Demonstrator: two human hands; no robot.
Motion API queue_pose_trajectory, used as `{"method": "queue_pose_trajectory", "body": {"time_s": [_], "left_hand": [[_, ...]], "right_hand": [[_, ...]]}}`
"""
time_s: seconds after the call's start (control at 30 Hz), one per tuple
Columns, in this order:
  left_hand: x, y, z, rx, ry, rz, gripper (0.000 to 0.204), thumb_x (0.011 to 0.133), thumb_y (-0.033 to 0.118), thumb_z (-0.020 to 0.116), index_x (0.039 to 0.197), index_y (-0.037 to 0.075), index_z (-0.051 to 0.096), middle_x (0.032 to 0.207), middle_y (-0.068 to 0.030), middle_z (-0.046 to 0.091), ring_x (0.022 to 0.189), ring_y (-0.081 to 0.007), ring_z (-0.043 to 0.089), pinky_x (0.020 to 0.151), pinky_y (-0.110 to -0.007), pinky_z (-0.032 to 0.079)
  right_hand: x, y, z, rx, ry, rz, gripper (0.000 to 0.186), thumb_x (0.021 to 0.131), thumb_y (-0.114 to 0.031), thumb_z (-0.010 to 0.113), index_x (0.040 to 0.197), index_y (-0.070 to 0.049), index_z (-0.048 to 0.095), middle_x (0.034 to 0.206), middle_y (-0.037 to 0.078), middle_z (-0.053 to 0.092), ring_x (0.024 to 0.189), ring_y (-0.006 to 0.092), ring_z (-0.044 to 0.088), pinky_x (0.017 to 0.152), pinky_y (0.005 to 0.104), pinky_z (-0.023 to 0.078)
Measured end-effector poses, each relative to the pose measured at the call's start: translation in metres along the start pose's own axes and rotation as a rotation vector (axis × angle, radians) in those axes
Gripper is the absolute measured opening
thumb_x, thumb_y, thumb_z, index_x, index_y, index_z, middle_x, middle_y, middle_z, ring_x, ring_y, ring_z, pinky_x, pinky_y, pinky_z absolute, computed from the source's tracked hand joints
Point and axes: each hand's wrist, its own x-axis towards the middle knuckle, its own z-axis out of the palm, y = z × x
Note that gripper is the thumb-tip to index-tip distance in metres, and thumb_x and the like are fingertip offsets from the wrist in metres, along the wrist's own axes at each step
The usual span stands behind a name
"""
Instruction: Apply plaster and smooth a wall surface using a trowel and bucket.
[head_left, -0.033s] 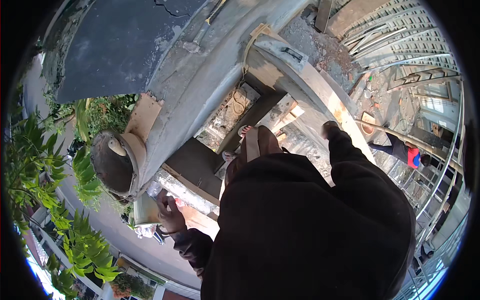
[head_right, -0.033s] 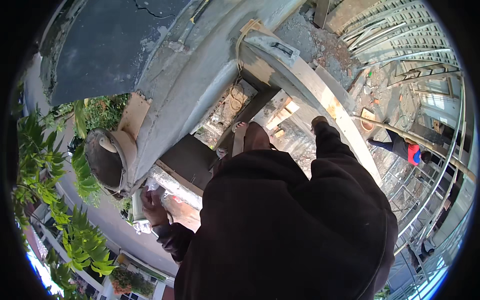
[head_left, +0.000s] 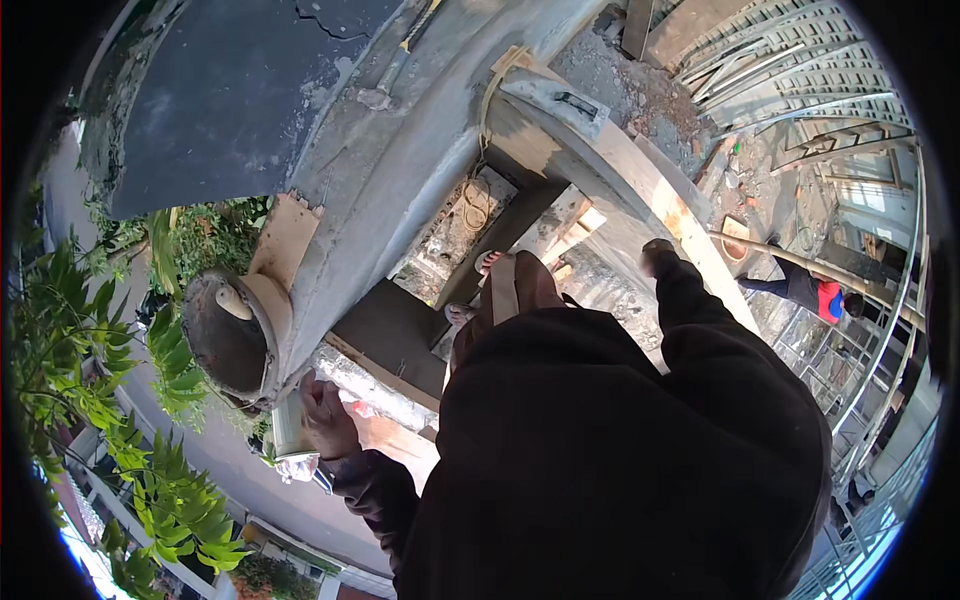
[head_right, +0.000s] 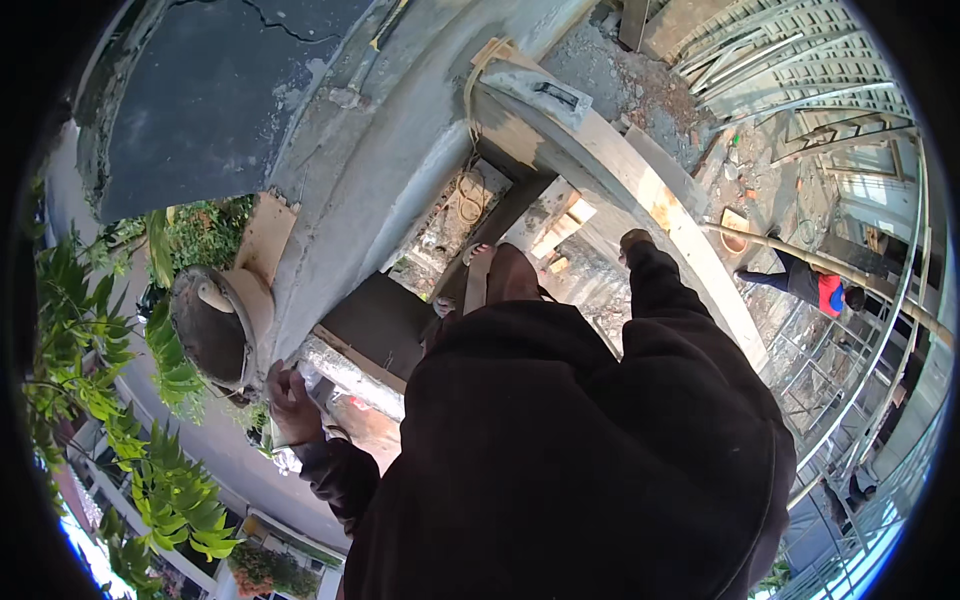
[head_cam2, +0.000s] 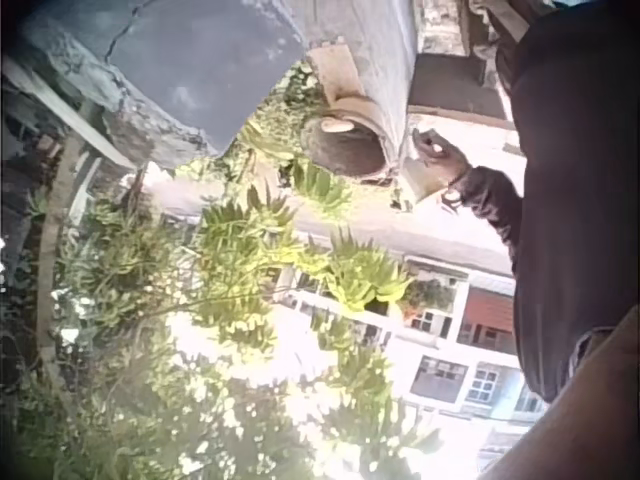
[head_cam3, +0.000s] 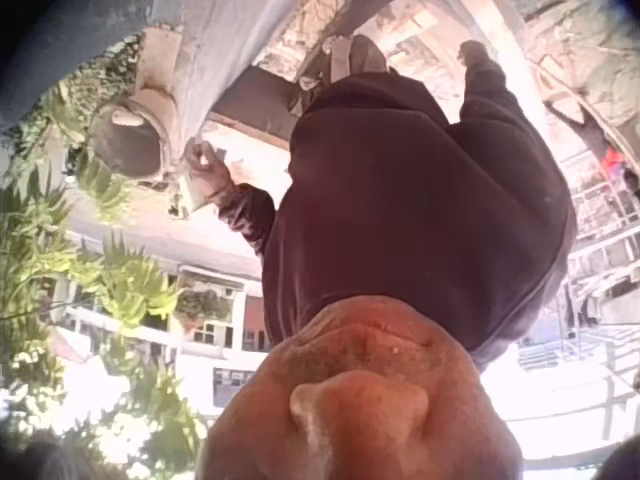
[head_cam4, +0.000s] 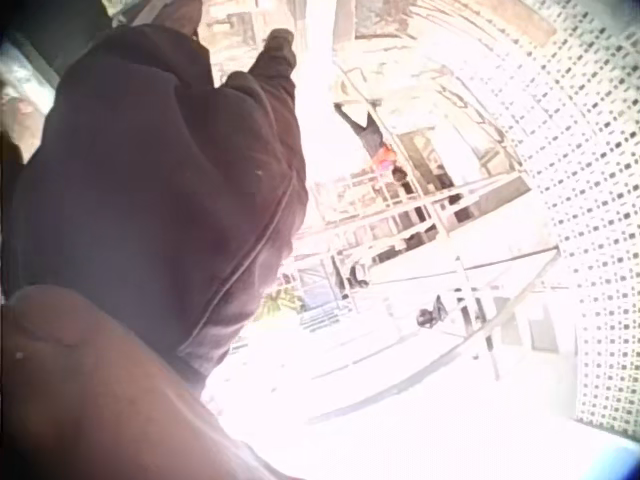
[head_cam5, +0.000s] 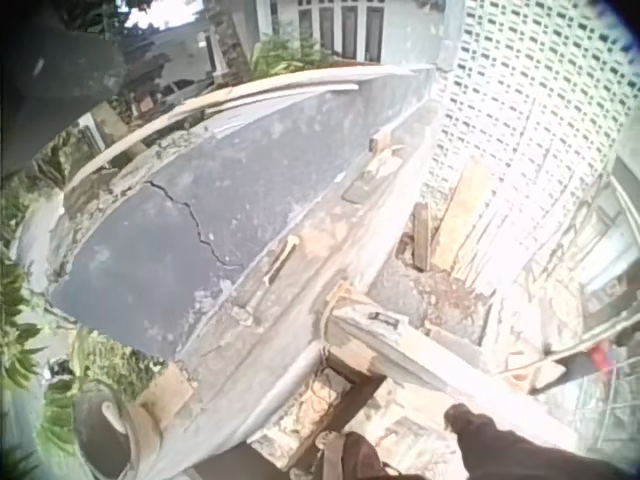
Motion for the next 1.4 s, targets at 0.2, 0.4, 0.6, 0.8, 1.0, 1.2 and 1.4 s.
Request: {"method": "queue_pose_trajectory", "body": {"time_s": [0.2, 0.4, 0.6, 0.8, 1.0, 1.2, 1.4], "left_hand": [[0.165, 0.097, -0.032, 0.282, 0.08, 0.755, 0.032, 0.079, 0.012, 0.052, 0.11, 0.004, 0.046, 0.096, -0.0134, 0.052, 0.089, -0.0298, 0.05, 0.078, -0.038, 0.039], [0.324, 0.14, -0.081, 0.588, 0.578, 1.146, 0.055, 0.077, 0.037, 0.055, 0.12, 0.009, 0.036, 0.121, -0.0116, 0.039, 0.113, -0.029, 0.034, 0.092, -0.042, 0.028], [0.345, 0.169, -0.046, 0.81, 0.481, 0.549, 0.073, 0.073, 0.057, 0.046, 0.127, 0.011, 0.027, 0.129, -0.0087, 0.032, 0.125, -0.0265, 0.018, 0.097, -0.051, 0.019], [0.342, 0.162, -0.062, 0.749, 0.361, 0.471, 0.068, 0.076, 0.054, 0.044, 0.126, 0.011, 0.028, 0.13, -0.0072, 0.031, 0.122, -0.0246, 0.025, 0.094, -0.051, 0.024], [0.346, 0.174, -0.056, 0.716, 0.376, 0.526, 0.068, 0.075, 0.054, 0.045, 0.125, 0.012, 0.029, 0.131, -0.0064, 0.03, 0.122, -0.0236, 0.026, 0.094, -0.05, 0.025], [0.346, 0.171, -0.053, 0.721, 0.383, 0.526, 0.068, 0.074, 0.054, 0.047, 0.125, 0.011, 0.031, 0.13, -0.0068, 0.031, 0.121, -0.0235, 0.027, 0.095, -0.046, 0.024], [0.348, 0.172, -0.054, 0.641, 0.404, 0.529, 0.068, 0.068, 0.043, 0.06, 0.122, 0.01, 0.035, 0.128, -0.0078, 0.034, 0.118, -0.0251, 0.031, 0.096, -0.04, 0.025]], "right_hand": [[-0.084, 0.018, 0.032, 0.139, -0.004, -0.167, 0.016, 0.078, -0.017, 0.046, 0.084, -0.004, 0.054, 0.065, 0.008, 0.056, 0.054, 0.0186, 0.059, 0.043, 0.0299, 0.046], [-0.144, 0.063, 0.072, 0.236, -0.022, -0.129, 0.016, 0.078, -0.015, 0.05, 0.09, -0.004, 0.05, 0.072, 0.009, 0.056, 0.055, 0.0194, 0.057, 0.045, 0.0301, 0.047], [-0.197, 0.221, 0.091, 0.641, 0.098, 0.187, 0.007, 0.079, -0.012, 0.046, 0.086, -0.009, 0.048, 0.067, 0.011, 0.048, 0.047, 0.0235, 0.048, 0.043, 0.0379, 0.04], [-0.205, 0.34, 0.11, 1.128, -0.162, 0.448, 0.008, 0.078, -0.007, 0.04, 0.077, -0.008, 0.048, 0.066, 0.011, 0.048, 0.054, 0.0306, 0.055, 0.042, 0.0453, 0.043], [-0.189, 0.228, 0.122, 0.654, -0.008, 0.258, 0.013, 0.076, -0.008, 0.048, 0.09, -0.007, 0.049, 0.069, 0.011, 0.053, 0.058, 0.0281, 0.057, 0.048, 0.0413, 0.047], [-0.128, 0.056, 0.035, -0.102, 0.126, -0.147, 0.015, 0.071, -0.016, 0.051, 0.081, -0.006, 0.057, 0.074, 0.016, 0.06, 0.06, 0.0261, 0.06, 0.057, 0.0358, 0.048], [-0.055, -0.201, -0.055, -0.64, 0.262, -0.67, 0.022, 0.071, -0.021, 0.052, 0.088, -0.008, 0.057, 0.088, 0.019, 0.058, 0.085, 0.0345, 0.055, 0.075, 0.0392, 0.044]]}}
